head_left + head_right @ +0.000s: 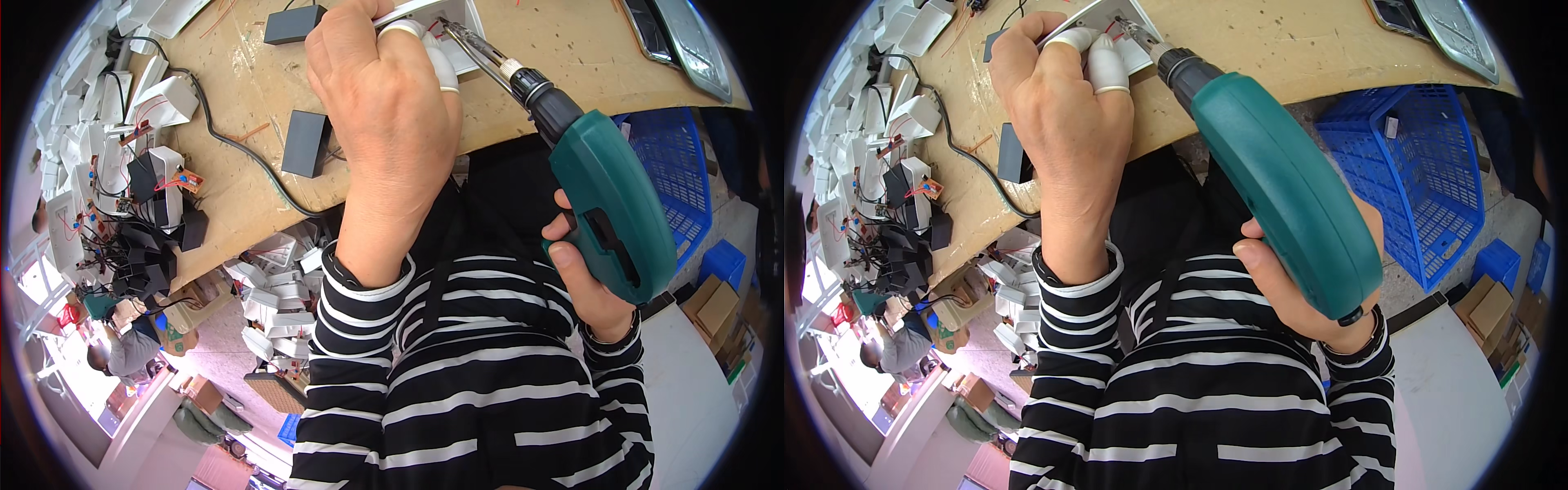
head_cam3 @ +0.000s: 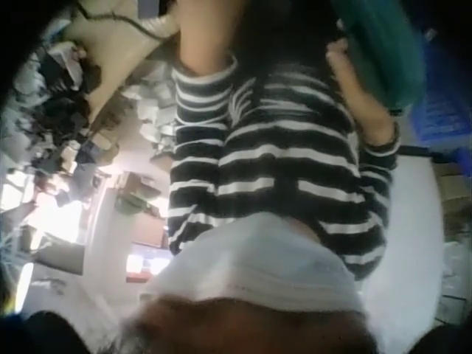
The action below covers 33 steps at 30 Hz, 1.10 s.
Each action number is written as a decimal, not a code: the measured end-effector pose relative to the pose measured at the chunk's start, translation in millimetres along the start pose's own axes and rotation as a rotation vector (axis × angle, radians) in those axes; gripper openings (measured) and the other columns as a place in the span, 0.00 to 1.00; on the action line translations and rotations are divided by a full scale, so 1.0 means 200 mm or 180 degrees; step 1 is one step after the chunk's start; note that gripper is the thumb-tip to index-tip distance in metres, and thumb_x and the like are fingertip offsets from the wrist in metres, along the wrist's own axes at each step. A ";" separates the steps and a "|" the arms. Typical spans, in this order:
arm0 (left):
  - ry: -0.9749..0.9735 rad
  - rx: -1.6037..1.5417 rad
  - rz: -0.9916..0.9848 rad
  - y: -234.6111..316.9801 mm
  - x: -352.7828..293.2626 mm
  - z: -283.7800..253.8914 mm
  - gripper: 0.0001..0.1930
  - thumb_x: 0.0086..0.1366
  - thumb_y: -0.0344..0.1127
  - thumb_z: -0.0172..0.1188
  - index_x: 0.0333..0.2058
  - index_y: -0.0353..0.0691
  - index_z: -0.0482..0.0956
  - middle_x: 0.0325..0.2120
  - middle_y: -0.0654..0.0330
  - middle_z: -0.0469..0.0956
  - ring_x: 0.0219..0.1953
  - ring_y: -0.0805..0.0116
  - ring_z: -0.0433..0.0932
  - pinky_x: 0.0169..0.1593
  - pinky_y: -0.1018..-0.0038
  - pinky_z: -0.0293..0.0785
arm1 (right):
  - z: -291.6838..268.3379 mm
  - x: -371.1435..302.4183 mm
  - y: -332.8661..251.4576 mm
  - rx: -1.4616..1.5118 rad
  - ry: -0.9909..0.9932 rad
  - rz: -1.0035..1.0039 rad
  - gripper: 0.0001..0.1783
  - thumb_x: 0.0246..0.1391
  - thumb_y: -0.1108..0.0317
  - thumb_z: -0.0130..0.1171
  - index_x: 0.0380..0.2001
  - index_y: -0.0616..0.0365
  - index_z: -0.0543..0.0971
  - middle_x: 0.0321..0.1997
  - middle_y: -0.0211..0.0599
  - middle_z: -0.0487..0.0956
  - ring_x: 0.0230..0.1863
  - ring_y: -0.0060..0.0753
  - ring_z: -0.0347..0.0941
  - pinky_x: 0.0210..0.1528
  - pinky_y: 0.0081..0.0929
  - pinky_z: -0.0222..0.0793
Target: Assembling electronic components into plastic housings using a hot glue gun.
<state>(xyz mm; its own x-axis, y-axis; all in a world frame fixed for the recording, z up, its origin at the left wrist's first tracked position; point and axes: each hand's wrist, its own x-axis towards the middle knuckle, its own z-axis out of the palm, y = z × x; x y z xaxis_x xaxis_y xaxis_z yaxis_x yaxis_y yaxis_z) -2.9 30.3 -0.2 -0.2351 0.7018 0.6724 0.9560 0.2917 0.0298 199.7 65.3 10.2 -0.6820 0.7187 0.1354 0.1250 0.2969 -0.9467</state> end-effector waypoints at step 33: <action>0.0027 0.0094 0.0030 0.00 0.00 0.01 0.06 0.47 0.24 0.55 0.25 0.29 0.75 0.32 0.52 0.70 0.37 0.57 0.66 0.43 0.68 0.62 | -0.07 -0.02 0.02 -0.0663 -0.0826 -0.0230 0.29 0.43 0.81 0.55 0.52 0.68 0.62 0.49 0.53 0.69 0.35 0.31 0.72 0.37 0.25 0.71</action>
<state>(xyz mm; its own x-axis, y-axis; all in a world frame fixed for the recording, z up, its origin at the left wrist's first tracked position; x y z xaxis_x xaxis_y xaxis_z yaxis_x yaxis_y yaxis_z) -2.9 30.8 -1.3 -0.2246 0.6991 0.6788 0.9525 0.3044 0.0017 212.9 72.3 10.1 -0.8517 0.5152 0.0958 0.1959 0.4826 -0.8536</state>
